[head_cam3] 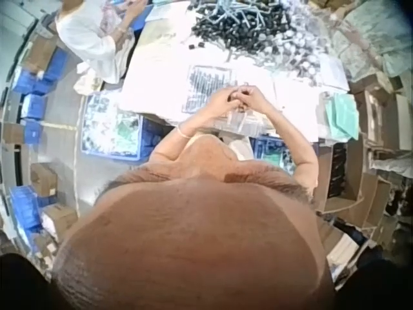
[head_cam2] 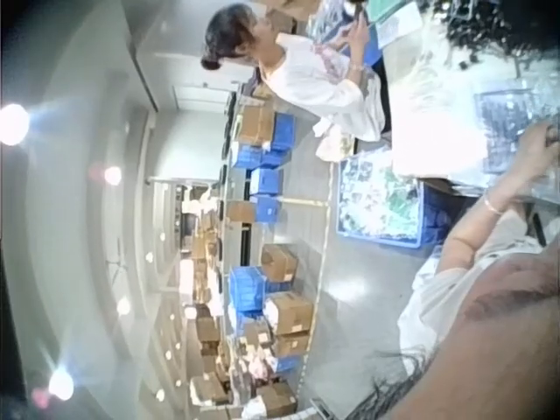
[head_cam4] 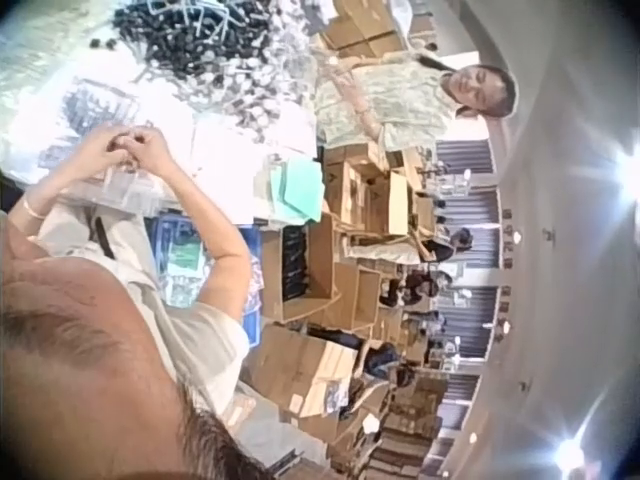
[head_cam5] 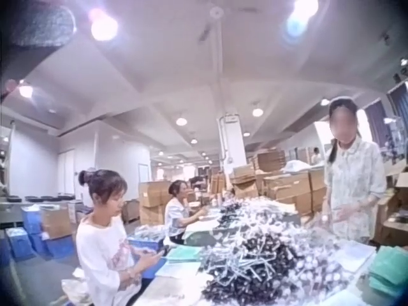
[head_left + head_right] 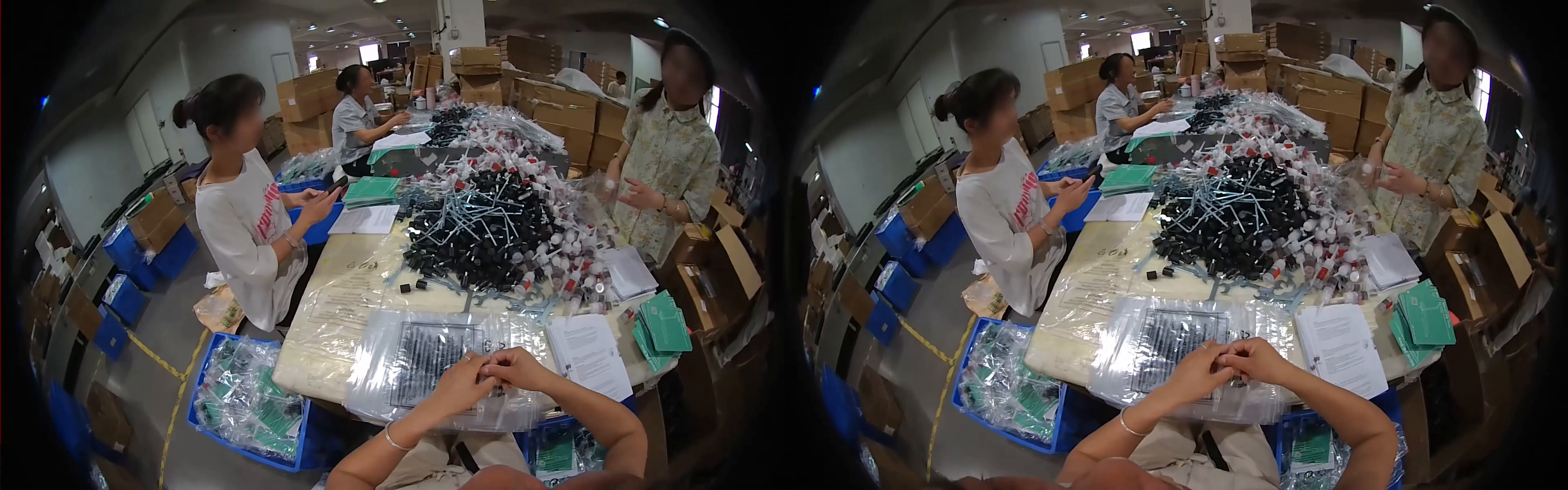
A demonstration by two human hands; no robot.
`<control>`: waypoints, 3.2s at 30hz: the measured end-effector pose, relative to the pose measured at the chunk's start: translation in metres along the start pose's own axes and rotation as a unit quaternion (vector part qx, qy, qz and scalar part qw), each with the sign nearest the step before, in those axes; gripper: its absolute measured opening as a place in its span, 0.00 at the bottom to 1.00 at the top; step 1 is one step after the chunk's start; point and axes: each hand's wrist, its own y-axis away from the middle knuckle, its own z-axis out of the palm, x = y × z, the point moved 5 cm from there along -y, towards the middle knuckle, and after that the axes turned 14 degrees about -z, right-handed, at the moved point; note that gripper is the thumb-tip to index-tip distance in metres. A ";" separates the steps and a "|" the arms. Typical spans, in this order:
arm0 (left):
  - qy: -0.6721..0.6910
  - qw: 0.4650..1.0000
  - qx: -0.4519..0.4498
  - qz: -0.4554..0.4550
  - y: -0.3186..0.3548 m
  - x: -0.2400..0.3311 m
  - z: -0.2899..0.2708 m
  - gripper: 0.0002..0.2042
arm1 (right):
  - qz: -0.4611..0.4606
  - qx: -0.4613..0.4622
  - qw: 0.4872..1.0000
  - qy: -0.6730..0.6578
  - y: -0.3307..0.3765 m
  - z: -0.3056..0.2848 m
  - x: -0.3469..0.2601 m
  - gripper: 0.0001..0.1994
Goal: Packing instruction manuals and small components into plastic bags.
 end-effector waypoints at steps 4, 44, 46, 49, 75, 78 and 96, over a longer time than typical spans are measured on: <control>0.120 0.991 -0.059 0.003 -0.008 -0.021 0.005 0.15 | -0.049 0.008 0.997 0.056 0.004 0.005 -0.007 0.10; -0.146 0.985 0.028 0.087 -0.011 0.008 -0.073 0.22 | -0.144 0.125 0.969 0.157 0.056 0.001 0.009 0.14; -0.141 0.987 0.001 0.071 -0.010 0.011 -0.066 0.20 | -0.071 0.099 0.953 0.278 0.055 0.010 -0.010 0.12; -0.197 0.970 -0.030 0.139 -0.009 0.020 -0.048 0.21 | -0.336 0.248 0.817 0.399 0.053 0.022 -0.049 0.10; -0.016 0.997 -0.053 0.045 -0.017 -0.022 -0.053 0.23 | 0.181 0.391 0.676 0.598 0.254 -0.132 0.012 0.23; 0.021 0.995 -0.087 0.034 -0.024 -0.027 -0.043 0.22 | 0.150 0.393 0.666 0.616 0.251 -0.134 0.004 0.21; 0.299 0.920 -0.253 0.009 -0.029 -0.029 -0.014 0.20 | -0.122 0.409 0.897 -0.113 0.122 -0.050 -0.008 0.15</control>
